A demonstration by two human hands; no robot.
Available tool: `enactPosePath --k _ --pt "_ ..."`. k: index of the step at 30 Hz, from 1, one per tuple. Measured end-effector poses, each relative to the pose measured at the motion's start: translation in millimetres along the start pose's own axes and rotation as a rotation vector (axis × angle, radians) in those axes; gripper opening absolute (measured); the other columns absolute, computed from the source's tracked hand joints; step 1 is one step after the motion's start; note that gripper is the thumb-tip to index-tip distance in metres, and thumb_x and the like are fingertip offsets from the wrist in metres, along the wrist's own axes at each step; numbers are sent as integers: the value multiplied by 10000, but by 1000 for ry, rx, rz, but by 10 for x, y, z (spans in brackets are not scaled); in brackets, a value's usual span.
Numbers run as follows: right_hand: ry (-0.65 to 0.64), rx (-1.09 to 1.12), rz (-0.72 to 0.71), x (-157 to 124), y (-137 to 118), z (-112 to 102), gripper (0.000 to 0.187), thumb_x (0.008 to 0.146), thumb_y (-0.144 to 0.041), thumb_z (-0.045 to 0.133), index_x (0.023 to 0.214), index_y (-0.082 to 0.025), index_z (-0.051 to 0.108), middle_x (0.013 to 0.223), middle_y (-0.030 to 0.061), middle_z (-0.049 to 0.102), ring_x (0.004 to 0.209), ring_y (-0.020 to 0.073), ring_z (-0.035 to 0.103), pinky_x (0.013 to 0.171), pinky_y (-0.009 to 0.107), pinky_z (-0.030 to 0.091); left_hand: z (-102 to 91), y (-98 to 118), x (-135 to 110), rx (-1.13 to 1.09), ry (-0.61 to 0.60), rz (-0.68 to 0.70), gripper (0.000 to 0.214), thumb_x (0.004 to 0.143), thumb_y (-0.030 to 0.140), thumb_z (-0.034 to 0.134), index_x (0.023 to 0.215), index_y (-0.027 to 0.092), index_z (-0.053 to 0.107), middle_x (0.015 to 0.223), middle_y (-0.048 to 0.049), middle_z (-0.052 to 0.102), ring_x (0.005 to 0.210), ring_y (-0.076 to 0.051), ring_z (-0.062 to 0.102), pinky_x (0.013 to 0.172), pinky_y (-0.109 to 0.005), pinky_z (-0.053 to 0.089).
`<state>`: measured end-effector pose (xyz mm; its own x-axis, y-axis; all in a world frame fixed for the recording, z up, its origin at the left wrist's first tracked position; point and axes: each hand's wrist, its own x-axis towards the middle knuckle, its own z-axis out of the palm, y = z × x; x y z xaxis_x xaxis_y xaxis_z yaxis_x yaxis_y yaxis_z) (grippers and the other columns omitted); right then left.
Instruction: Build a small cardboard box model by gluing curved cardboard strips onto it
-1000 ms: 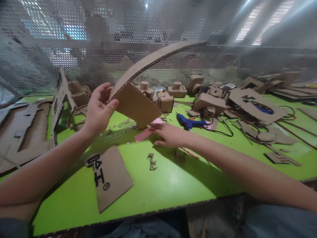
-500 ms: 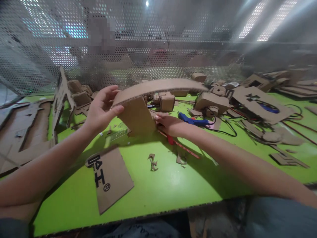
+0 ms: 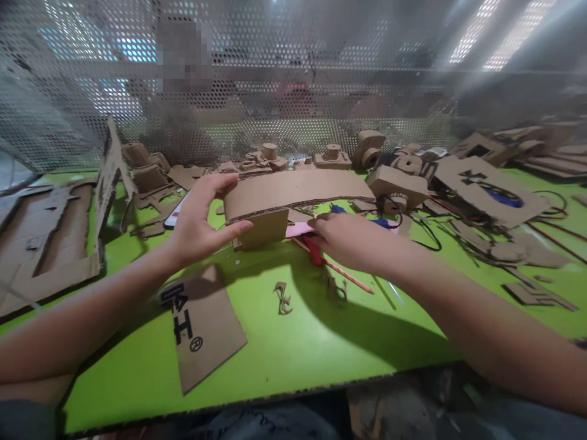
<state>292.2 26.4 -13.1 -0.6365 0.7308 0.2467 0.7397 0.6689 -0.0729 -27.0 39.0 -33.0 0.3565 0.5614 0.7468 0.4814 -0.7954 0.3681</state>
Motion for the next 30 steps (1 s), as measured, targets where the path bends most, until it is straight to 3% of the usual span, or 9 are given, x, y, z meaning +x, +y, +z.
enactPosePath --k 2,4,6,7,9,12,16,24,30 --pt "-44 7 -66 -42 -237 -188 356 1086 -402 500 918 -239 768 865 80 801 676 212 708 602 355 517 2 -3 2 18 3 24 756 928 729 748 1469 213 629 1422 -159 708 1320 -340 684 1149 -485 591" --pt "152 6 -130 -32 -428 -379 375 1110 -401 476 877 -249 727 820 59 771 707 209 710 668 369 553 2 -9 0 46 4 43 757 935 731 738 1473 210 626 1417 -158 706 1320 -339 677 1151 -485 585" --pt "346 -67 -154 39 -516 -511 260 1091 -418 559 1108 -251 758 1080 94 800 1006 271 761 899 436 609 1 -15 -7 80 3 59 762 940 736 724 1483 212 620 1410 -156 703 1309 -338 673 1138 -491 588" --pt "365 -116 -160 94 -517 -542 329 1074 -444 603 1284 -228 736 1266 133 774 1199 321 729 1045 492 585 1 -17 -12 95 5 72 762 945 735 715 1490 212 616 1404 -156 701 1299 -336 673 1127 -491 592" --pt "285 -192 -176 221 -459 -531 678 1025 -529 680 1567 -135 578 1555 219 627 1458 420 578 1218 609 477 -1 -20 -23 113 15 112 755 957 725 702 1504 212 610 1385 -158 698 1279 -331 673 1110 -487 597" --pt "153 -205 -141 387 -344 -415 898 961 -620 737 1665 -131 469 1596 242 584 1456 476 551 1201 690 460 -2 -23 -41 128 14 167 721 972 665 708 1539 234 595 1369 -153 683 1269 -332 662 1109 -494 588" --pt "77 -177 -86 459 -337 -310 783 965 -632 729 1596 -200 561 1492 206 646 1342 438 619 1102 642 541 7 -17 -57 174 -9 190 756 975 625 710 1605 243 540 1398 -160 667 1284 -349 645 1136 -528 558" --pt "103 -202 -76 420 -409 -290 684 971 -619 718 1515 -219 610 1470 187 651 1319 424 631 936 540 619 -51 64 -11 218 -68 168 721 1021 719 618 1521 199 612 1397 -161 727 1265 -331 693 1113 -468 572" --pt "80 -138 -66 480 -348 -292 695 982 -628 674 1542 -225 595 1487 187 644 1344 420 613 1073 592 568 -38 -21 21 237 -111 117 847 1000 829 539 1562 196 579 1487 -184 701 1369 -369 670 1188 -527 539"
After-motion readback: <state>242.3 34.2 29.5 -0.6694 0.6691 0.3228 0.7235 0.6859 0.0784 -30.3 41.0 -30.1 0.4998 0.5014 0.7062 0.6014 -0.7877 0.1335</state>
